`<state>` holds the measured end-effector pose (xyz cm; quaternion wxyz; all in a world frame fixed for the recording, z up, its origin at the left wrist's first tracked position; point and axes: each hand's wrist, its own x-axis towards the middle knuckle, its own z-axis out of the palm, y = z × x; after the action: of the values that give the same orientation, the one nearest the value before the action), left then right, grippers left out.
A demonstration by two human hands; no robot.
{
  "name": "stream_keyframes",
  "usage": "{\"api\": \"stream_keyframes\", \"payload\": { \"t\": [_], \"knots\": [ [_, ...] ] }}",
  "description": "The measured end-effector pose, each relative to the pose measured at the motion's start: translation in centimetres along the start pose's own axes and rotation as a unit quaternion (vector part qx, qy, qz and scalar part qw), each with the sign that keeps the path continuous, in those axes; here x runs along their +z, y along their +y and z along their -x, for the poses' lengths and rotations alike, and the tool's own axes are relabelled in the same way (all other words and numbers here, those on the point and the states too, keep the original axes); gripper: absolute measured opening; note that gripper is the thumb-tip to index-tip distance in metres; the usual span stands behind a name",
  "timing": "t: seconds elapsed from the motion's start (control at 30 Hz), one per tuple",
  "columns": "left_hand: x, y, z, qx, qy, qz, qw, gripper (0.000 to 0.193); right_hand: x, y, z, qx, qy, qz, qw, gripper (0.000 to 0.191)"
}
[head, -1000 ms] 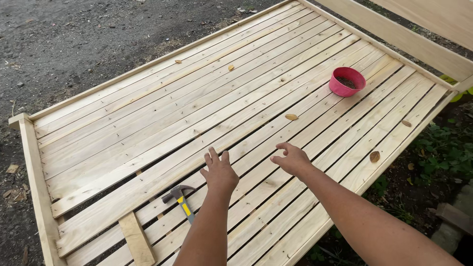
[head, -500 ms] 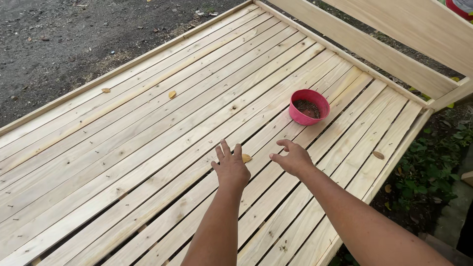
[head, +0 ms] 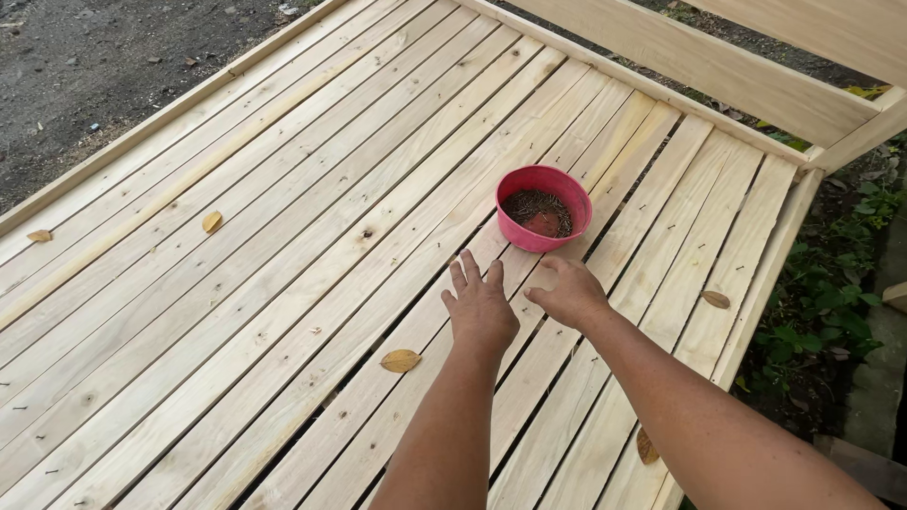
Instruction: The person uses a hammer to drive nails into a wooden pallet structure. They repeatedly position a small wooden block between slats and hammer it into place, then retrieve nails from a pink container to fasten the block to the frame.
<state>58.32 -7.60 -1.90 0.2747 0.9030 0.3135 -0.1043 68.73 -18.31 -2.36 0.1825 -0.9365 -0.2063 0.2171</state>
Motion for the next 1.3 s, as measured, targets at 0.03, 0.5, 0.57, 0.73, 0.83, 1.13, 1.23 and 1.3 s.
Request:
{"api": "stream_keyframes", "payload": {
  "t": [0.03, 0.5, 0.57, 0.73, 0.83, 1.13, 1.23, 1.3],
  "knots": [
    [0.3, 0.2, -0.5, 0.006, 0.001, 0.005, 1.000, 0.078, 0.2, 0.3, -0.7, -0.012, 0.006, 0.000, 1.000, 0.075],
    [2.9, -5.5, -3.0, 0.027, -0.025, -0.032, 0.999, 0.060, 4.7, 0.8, -8.8, 0.025, -0.006, 0.036, 0.999, 0.104],
    [2.9, -6.3, -2.9, 0.018, -0.037, -0.038, 0.998, 0.057, 5.4, 0.7, -9.1, 0.047, 0.010, 0.026, 0.998, 0.087],
    [2.5, -6.4, -2.3, 0.005, -0.064, -0.036, 0.997, 0.056, 7.1, 0.5, -8.3, 0.146, 0.097, -0.025, 0.984, 0.024],
    [2.0, -6.5, -1.8, 0.023, -0.042, -0.041, 0.998, 0.062, 7.7, 0.4, -7.4, 0.157, 0.095, -0.062, 0.981, 0.020],
    [-0.9, -6.6, 2.2, 0.022, 0.027, -0.025, 0.999, 0.078, 8.3, -2.5, -0.8, -0.006, 0.157, -0.082, 0.984, 0.022],
    [-1.7, -7.0, 4.2, 0.034, 0.080, -0.019, 0.996, 0.073, 8.9, -4.7, 2.5, -0.084, 0.147, -0.045, 0.985, 0.017],
    [-2.1, -7.9, 5.5, 0.033, 0.111, 0.014, 0.993, 0.069, 9.6, -6.4, 4.8, -0.144, 0.139, -0.041, 0.979, 0.018]
  ]
}}
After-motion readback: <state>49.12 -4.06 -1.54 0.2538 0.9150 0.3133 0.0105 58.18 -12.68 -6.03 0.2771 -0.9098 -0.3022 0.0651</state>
